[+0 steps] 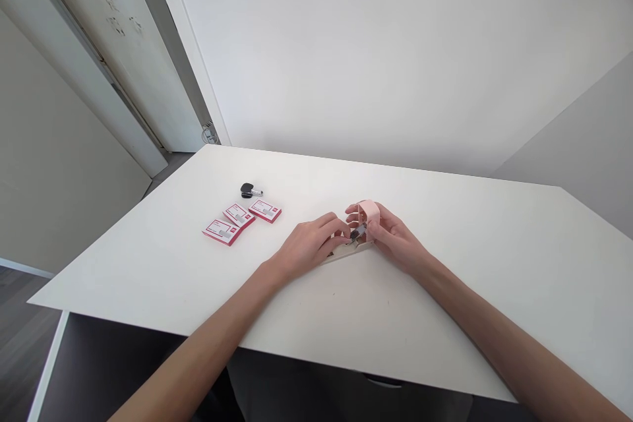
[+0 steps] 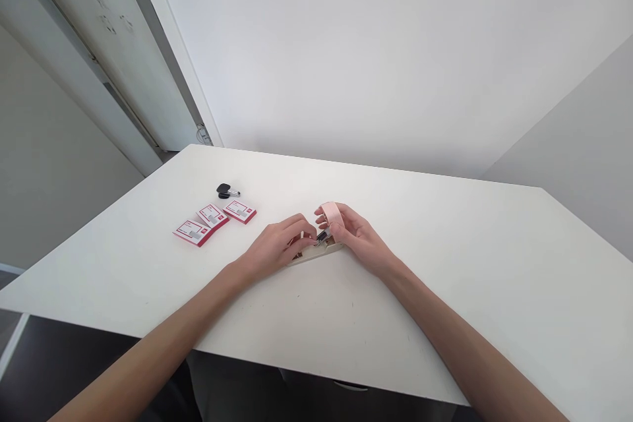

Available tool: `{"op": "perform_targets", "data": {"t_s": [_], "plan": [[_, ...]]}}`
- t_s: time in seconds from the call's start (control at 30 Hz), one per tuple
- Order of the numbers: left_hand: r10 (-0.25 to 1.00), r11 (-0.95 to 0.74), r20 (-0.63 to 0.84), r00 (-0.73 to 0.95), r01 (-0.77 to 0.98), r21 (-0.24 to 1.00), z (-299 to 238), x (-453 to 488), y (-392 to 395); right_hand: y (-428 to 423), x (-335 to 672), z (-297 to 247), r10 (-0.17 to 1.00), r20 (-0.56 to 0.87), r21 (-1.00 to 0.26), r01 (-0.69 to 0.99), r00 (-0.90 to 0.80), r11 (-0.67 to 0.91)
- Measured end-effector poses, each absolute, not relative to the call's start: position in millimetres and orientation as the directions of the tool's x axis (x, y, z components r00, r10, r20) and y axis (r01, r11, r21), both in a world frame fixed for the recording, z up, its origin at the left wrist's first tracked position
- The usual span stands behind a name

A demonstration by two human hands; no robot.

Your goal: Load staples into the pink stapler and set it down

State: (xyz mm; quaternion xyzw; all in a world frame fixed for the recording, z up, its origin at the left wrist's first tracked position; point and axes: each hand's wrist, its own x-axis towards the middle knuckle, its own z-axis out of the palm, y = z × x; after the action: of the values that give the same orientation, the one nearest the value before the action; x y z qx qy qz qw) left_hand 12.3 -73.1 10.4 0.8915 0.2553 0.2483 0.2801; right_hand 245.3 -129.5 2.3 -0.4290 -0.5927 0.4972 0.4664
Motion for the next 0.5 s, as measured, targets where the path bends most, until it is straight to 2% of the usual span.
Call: {"op": "perform_targets", "data": {"t_s": [0.23, 0.5], "plan": [[0.649, -0.554, 0.297, 0.701, 0.168, 0.815, 14.2, 11.8, -75.2, -128.8, 246.1, 3.4, 0.974, 0.127, -0.987, 0.075, -0.190, 0.143], [0.681, -0.474, 0.257, 0.686, 0.146, 0.868, 17.8, 13.2, -72.0, -128.1, 246.7, 4.5, 0.971, 0.141, -0.980, 0.110, -0.191, 0.164]]}}
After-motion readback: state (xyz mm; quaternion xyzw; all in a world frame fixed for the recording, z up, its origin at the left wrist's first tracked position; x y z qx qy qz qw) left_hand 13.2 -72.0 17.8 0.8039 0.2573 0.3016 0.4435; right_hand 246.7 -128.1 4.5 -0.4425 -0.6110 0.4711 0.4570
